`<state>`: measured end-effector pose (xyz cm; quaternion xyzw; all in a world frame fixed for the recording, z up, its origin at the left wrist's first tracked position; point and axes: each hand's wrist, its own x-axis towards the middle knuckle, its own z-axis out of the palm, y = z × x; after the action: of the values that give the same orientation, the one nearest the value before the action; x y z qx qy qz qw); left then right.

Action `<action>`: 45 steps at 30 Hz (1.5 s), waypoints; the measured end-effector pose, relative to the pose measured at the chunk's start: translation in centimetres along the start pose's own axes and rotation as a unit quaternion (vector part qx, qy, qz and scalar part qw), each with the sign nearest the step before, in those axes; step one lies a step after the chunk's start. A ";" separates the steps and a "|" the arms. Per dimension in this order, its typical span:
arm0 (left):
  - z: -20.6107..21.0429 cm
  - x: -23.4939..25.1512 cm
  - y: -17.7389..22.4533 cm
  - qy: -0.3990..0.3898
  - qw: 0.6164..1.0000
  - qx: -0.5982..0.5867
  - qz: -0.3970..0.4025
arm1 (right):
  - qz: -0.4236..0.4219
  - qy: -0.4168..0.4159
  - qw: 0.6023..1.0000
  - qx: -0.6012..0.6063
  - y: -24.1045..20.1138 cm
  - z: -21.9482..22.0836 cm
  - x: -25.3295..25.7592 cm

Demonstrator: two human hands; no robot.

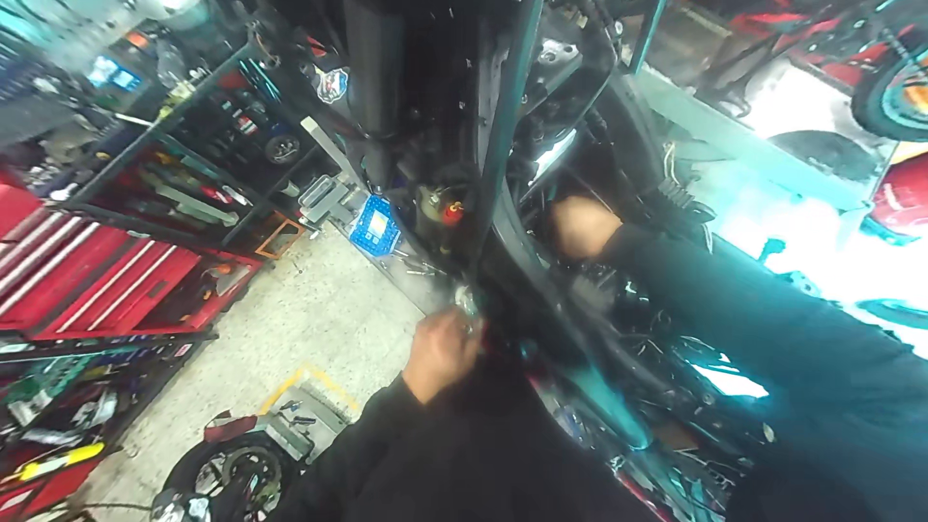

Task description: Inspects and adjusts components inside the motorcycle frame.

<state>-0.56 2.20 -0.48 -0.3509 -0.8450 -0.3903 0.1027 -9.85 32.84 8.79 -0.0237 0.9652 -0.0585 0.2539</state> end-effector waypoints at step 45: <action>0.4 0.0 0.6 0.010 0.998 0.058 -0.001 | 0.017 -0.084 0.995 -0.048 0.0 -2.9 0.3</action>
<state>-0.11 2.82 -0.38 -0.3394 -0.8655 -0.3441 0.1315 -11.50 33.13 11.16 -0.0242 0.9425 -0.0053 0.3332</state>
